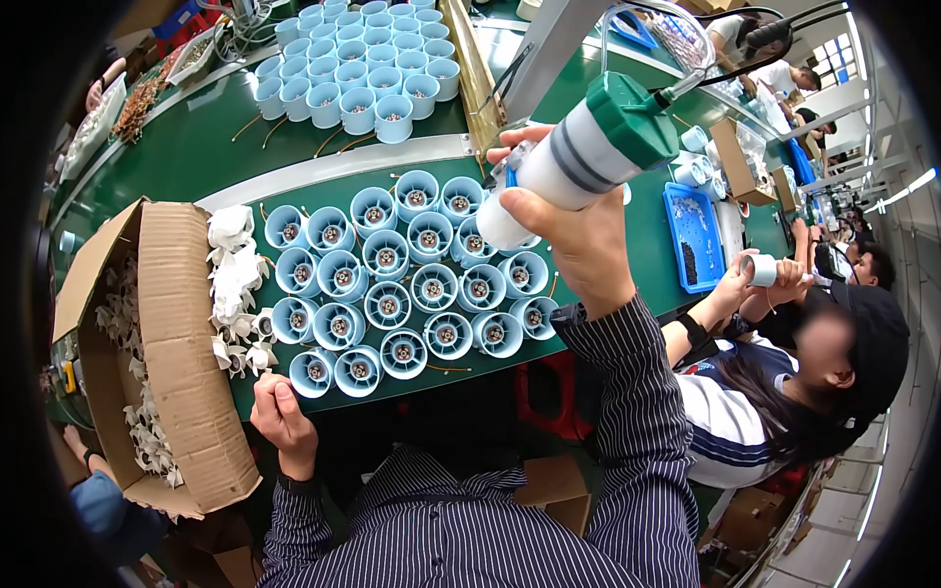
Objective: The person picks up a fan blade from a box, inserts it into a blue housing, and repeats this for several units. Then, the person uses a handheld dispenser to apply a substance to the center of each assembly.
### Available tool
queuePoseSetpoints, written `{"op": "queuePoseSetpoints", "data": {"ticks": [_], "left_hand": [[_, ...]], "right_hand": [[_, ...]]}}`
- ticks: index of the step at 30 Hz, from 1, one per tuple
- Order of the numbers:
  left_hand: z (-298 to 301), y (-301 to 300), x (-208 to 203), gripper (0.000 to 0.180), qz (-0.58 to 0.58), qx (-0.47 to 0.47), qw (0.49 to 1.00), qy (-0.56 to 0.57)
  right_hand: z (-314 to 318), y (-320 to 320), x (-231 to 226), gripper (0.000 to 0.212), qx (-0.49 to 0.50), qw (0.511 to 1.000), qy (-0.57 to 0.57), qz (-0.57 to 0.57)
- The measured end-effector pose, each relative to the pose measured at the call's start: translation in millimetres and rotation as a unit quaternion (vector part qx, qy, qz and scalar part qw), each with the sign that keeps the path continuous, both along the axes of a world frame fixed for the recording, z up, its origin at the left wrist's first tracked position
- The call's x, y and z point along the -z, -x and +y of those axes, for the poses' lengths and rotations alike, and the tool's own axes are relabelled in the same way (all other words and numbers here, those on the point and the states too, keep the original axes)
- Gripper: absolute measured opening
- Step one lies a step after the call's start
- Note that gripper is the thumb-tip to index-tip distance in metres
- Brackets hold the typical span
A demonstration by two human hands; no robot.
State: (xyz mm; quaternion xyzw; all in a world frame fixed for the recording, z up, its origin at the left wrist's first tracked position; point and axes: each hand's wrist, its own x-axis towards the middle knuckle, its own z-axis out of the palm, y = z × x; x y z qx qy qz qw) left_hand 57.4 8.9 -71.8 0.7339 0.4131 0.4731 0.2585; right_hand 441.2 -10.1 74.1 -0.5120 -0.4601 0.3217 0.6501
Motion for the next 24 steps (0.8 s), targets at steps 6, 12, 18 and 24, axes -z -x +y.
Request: {"op": "queuePoseSetpoints", "data": {"ticks": [6,12,18,24], "left_hand": [[-2,-1,-1,0.021,-0.009,0.000,1.000,0.007],[-1,2,1,0.015,0.007,0.002,1.000,-0.001],[-1,2,2,0.015,0.009,0.002,1.000,-0.004],[-3,1,2,0.021,-0.011,0.001,1.000,0.008]], "right_hand": [[9,-1,19,0.054,-0.019,1.000,0.000,0.011],[10,-1,23,0.052,-0.018,1.000,0.005,0.006],[10,-2,25,0.052,-0.016,1.000,0.005,-0.004],[10,-1,25,0.053,-0.019,1.000,0.006,-0.006]]}}
